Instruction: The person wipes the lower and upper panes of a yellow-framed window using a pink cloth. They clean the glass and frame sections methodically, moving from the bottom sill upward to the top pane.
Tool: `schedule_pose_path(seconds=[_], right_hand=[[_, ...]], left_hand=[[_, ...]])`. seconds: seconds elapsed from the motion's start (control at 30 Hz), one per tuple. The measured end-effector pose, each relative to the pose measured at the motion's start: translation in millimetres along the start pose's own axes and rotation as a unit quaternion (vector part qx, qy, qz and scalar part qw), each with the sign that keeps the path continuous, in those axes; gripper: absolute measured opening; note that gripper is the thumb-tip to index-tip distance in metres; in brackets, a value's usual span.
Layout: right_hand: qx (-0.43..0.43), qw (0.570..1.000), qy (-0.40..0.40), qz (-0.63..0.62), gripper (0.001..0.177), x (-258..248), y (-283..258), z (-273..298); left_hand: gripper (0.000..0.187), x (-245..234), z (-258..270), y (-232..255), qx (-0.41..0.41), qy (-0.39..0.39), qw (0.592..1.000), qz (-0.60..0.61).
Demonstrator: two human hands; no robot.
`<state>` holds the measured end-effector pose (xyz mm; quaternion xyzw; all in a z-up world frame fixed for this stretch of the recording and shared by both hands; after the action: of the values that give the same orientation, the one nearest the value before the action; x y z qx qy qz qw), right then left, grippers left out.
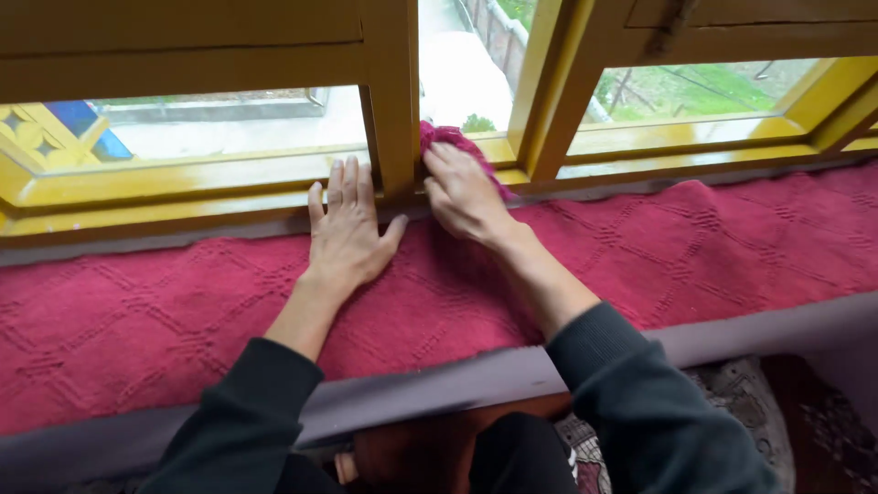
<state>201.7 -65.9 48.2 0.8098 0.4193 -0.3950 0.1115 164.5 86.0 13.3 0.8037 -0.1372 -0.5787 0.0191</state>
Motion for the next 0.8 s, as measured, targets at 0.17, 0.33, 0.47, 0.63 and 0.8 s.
schedule_pose_path(seconds=[0.17,0.33,0.47,0.63,0.8], right_hand=[[0.039,0.996,-0.046,0.069,0.042,-4,42,28],[0.148,0.974,-0.038,0.167,0.045,15,54,25],[0.036,0.998,-0.016,0.057,0.041,-8,1,17],[0.119,0.986,-0.002,0.120,0.033,11,62,17],[0.053,0.998,-0.003,0.018,0.038,2,-13,8]], left_hand=[[0.096,5,-1,-3,0.000,-0.016,1.000,0.004],[0.095,2,1,-2,-0.017,-0.062,0.998,0.012],[0.097,7,-4,-1,-0.004,-0.042,0.999,0.001],[0.098,9,0,-5,-0.023,-0.060,0.998,0.007],[0.096,9,-2,-4,-0.016,-0.052,0.998,-0.007]])
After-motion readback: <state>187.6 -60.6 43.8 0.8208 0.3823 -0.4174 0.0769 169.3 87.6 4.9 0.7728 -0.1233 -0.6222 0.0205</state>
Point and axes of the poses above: each hand's wrist, its own z-axis away from the middle knuckle, its own x-axis out of the palm, y = z × x, the point moved 8 cm from there along -z, towards the middle knuckle, and after that the axes turned 2 degrees about -z, right-handed, at the moved point
